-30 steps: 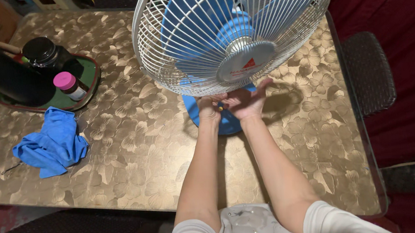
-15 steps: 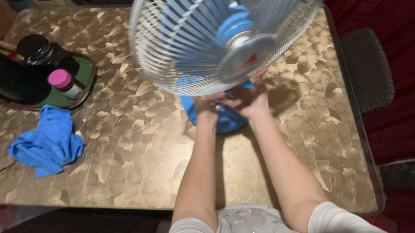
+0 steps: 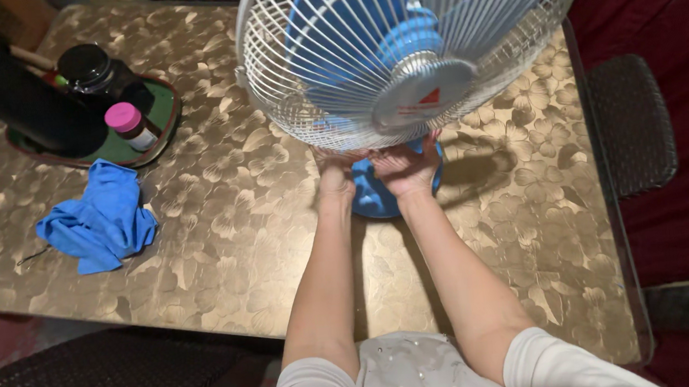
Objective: The person assembles a blue table fan by attaching the fan blades to the motor hub, securing them with a nut, and then attaching the front and rear wire cages. The person uses a screwdriver to tighten the hub nut and aligns the cages with the base.
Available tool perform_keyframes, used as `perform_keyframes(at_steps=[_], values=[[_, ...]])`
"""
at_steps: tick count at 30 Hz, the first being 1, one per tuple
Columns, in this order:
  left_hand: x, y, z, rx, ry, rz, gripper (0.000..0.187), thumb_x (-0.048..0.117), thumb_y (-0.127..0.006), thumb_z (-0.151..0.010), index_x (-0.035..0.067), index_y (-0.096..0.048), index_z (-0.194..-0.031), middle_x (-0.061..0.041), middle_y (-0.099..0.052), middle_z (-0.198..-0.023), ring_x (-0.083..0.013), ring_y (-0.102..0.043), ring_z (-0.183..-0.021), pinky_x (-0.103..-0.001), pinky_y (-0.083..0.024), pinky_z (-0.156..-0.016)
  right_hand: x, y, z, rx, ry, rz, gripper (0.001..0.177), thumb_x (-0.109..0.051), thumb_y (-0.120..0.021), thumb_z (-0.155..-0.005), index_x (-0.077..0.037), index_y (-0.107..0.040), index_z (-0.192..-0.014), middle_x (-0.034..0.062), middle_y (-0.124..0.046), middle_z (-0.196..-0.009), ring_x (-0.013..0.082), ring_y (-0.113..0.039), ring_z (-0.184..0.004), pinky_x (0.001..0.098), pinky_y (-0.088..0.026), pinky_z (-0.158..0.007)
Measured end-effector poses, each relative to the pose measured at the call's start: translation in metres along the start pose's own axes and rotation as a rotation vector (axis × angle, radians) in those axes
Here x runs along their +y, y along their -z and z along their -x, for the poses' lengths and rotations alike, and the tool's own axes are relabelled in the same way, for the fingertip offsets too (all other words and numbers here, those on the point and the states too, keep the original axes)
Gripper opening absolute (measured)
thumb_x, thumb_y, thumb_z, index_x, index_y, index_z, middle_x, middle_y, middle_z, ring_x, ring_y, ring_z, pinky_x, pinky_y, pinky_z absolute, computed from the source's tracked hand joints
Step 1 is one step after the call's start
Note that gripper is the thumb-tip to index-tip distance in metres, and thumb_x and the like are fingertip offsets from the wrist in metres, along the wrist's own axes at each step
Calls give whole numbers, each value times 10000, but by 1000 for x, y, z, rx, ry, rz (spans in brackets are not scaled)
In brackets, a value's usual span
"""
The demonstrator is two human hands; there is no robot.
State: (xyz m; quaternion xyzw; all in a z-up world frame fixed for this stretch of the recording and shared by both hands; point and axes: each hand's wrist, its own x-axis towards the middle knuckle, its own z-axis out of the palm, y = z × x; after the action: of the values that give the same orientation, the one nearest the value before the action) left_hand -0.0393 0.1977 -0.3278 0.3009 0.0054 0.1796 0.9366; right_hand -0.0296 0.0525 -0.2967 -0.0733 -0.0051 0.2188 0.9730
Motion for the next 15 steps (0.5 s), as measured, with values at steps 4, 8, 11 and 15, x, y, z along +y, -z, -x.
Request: perform_keyframes(at_steps=[4,8,11,15], values=[[9,-19,18,-49,55,-314,751,-237,-765,-739,-102,-468,-1415,-141,-712,-1132,-283,-717,-1000,-396,-624,-854,-2,0,-4,-174,30,86,1056,-707,-798,-723,-66,-448,-1486,78,-556,-1426,285,-499,-1299,420,-436,-1001],[11,-49,30,-14,-39,-58,828,-235,-757,-693,-5,-423,-1415,-108,-703,-1138,-242,-714,-963,-355,-619,-830,0,-2,-4,-32,65,10,1024,-695,-795,-754,-45,-466,-1473,91,-551,-1424,299,-497,-1302,463,-438,-1072],[10,-62,31,52,-119,-13,925,-224,-722,-637,150,-349,-1396,-80,-661,-1142,-202,-708,-918,-340,-615,-777,-3,-6,-7,72,54,-68,1050,-674,-795,-737,4,-457,-1465,146,-540,-1443,334,-500,-1327,480,-437,-1124],[6,-52,30,30,-146,-103,840,-242,-738,-750,23,-384,-1464,-153,-626,-1238,-218,-683,-1007,-354,-599,-861,-7,-2,-8,64,-72,-84,1086,-658,-786,-662,49,-449,-1414,184,-543,-1415,386,-512,-1279,526,-433,-1093]])
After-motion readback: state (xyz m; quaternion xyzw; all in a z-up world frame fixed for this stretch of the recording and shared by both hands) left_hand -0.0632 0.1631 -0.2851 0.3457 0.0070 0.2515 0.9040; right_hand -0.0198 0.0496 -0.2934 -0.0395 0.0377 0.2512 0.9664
